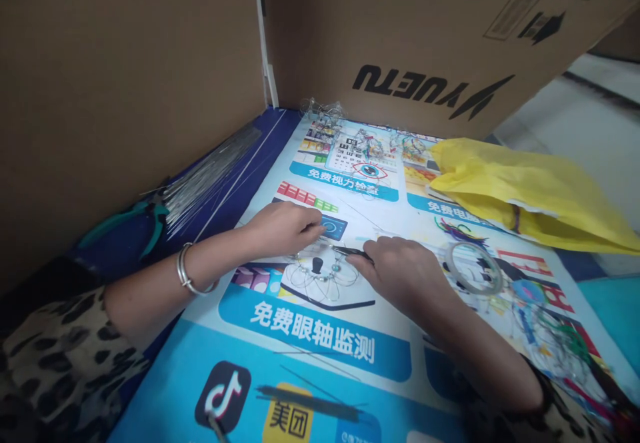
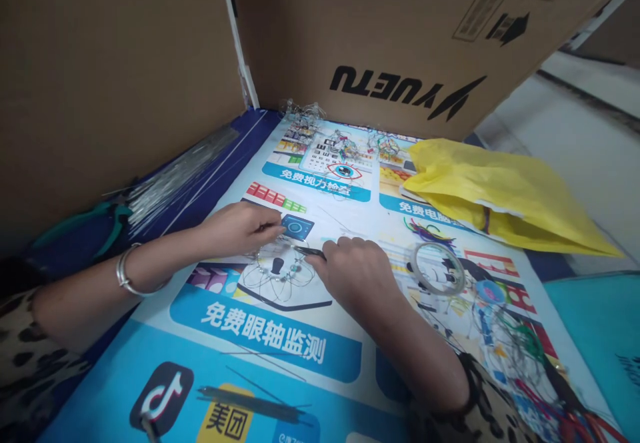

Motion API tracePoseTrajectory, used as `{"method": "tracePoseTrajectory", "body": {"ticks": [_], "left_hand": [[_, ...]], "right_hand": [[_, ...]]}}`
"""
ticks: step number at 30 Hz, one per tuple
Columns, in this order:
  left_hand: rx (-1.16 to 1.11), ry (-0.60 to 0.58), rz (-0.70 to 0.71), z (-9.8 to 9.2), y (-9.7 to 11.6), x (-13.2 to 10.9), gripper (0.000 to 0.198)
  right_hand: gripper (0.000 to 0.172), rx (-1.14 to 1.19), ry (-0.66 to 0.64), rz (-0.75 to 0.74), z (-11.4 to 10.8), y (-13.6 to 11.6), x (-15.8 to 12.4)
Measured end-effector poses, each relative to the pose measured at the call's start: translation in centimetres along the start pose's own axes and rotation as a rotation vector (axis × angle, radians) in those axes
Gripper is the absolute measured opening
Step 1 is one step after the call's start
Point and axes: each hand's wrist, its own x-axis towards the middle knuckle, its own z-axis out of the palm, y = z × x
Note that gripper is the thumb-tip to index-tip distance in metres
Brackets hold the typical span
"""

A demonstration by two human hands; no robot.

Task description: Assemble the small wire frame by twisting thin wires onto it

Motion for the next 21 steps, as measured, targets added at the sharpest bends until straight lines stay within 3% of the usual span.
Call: {"method": "tracePoseTrajectory", "body": {"ticks": [9,16,21], "left_hand": [[-0.184,0.102,0.041,0.49,-0.04,0.10,0.022],[-0.226,0.078,-0.038,0.16,0.27,0.08,0.033],[-0.246,0.095,-0.128,0.16,0.62,-0.16,0.022]], "right_hand": [[0.041,0.009,-0.005,0.020,-0.10,0.08,0.14],[0.044,0.037,0.046,-0.009,0.05,-0.08,0.28],[0.044,0.029,0.057,0.001,0.20,0.06,0.26]]}}
